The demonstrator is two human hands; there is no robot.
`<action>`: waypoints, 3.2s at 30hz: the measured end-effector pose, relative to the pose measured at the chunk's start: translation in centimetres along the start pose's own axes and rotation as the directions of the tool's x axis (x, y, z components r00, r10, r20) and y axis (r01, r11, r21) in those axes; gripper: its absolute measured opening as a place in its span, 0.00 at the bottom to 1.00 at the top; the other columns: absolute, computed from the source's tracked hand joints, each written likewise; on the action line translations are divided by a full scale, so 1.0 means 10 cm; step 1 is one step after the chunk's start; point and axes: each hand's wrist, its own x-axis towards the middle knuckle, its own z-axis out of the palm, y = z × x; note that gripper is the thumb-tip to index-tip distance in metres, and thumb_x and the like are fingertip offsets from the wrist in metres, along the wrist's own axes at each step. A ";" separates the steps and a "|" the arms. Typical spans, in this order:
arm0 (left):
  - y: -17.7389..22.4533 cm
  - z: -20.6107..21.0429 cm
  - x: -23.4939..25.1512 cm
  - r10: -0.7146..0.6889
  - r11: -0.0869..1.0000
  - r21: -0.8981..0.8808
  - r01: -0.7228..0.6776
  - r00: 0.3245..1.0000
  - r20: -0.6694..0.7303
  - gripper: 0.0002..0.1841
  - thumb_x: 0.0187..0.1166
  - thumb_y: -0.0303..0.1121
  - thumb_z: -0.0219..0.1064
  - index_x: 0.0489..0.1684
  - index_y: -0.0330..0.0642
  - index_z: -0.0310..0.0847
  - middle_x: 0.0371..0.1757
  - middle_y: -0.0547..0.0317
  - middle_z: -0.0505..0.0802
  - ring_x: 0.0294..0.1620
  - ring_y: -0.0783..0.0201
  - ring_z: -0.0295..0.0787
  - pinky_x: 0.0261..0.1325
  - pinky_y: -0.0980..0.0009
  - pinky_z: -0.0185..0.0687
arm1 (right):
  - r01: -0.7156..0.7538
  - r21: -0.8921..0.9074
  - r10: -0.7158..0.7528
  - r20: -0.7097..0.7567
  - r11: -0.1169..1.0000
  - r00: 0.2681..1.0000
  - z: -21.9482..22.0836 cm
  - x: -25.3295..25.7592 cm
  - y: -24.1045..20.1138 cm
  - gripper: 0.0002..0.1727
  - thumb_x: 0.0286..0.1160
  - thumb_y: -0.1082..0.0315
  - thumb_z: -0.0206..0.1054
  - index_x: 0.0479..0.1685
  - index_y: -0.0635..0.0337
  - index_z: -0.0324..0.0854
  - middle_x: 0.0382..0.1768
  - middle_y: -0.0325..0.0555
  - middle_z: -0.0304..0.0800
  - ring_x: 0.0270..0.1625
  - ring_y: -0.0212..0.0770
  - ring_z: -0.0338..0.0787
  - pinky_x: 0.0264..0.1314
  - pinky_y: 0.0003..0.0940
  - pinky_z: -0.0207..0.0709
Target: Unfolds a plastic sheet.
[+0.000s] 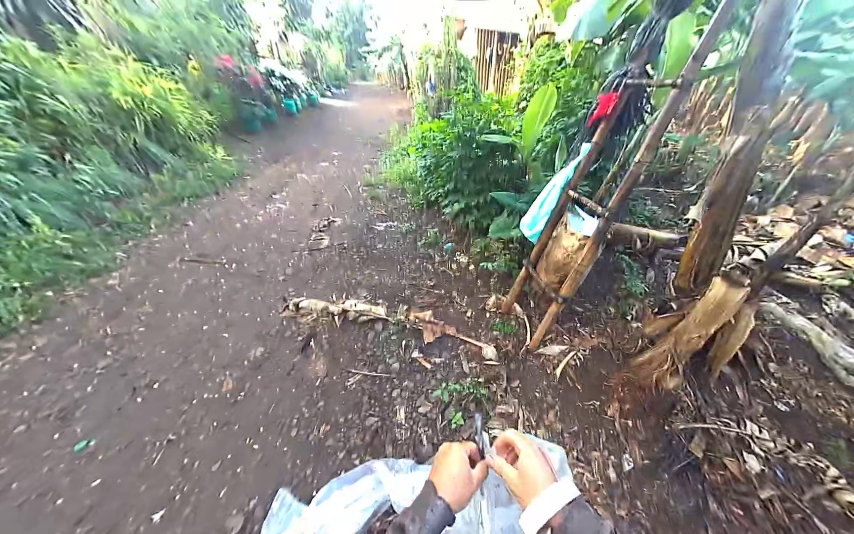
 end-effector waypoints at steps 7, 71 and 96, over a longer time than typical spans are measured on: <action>-0.02 0.12 -0.07 0.141 0.872 -0.470 -0.136 0.990 -0.023 0.11 0.79 0.38 0.65 0.36 0.44 0.91 0.26 0.60 0.94 0.23 0.64 0.93 0.34 0.61 0.95 | 0.193 0.371 -0.179 -0.072 0.908 0.981 0.02 0.27 0.16 0.14 0.65 0.61 0.81 0.41 0.63 0.90 0.31 0.45 0.92 0.31 0.36 0.89 0.42 0.38 0.87; 0.35 -0.04 -0.28 0.054 0.929 0.371 -0.014 0.994 -0.098 0.19 0.86 0.44 0.55 0.46 0.39 0.87 0.47 0.46 0.95 0.50 0.48 0.96 0.51 0.49 0.90 | -0.047 -0.164 0.054 0.039 0.985 0.998 0.20 0.37 -0.10 0.22 0.88 0.52 0.52 0.55 0.59 0.84 0.49 0.55 0.93 0.58 0.53 0.92 0.66 0.56 0.81; -0.38 -0.08 -0.16 0.005 0.819 -0.573 -0.032 0.999 -0.048 0.08 0.75 0.39 0.75 0.38 0.44 0.93 0.29 0.60 0.96 0.26 0.66 0.93 0.38 0.63 0.94 | 0.230 0.256 -0.266 0.117 0.939 0.957 0.27 0.46 -0.06 0.12 0.81 0.61 0.67 0.47 0.61 0.86 0.32 0.44 0.89 0.35 0.35 0.88 0.45 0.36 0.84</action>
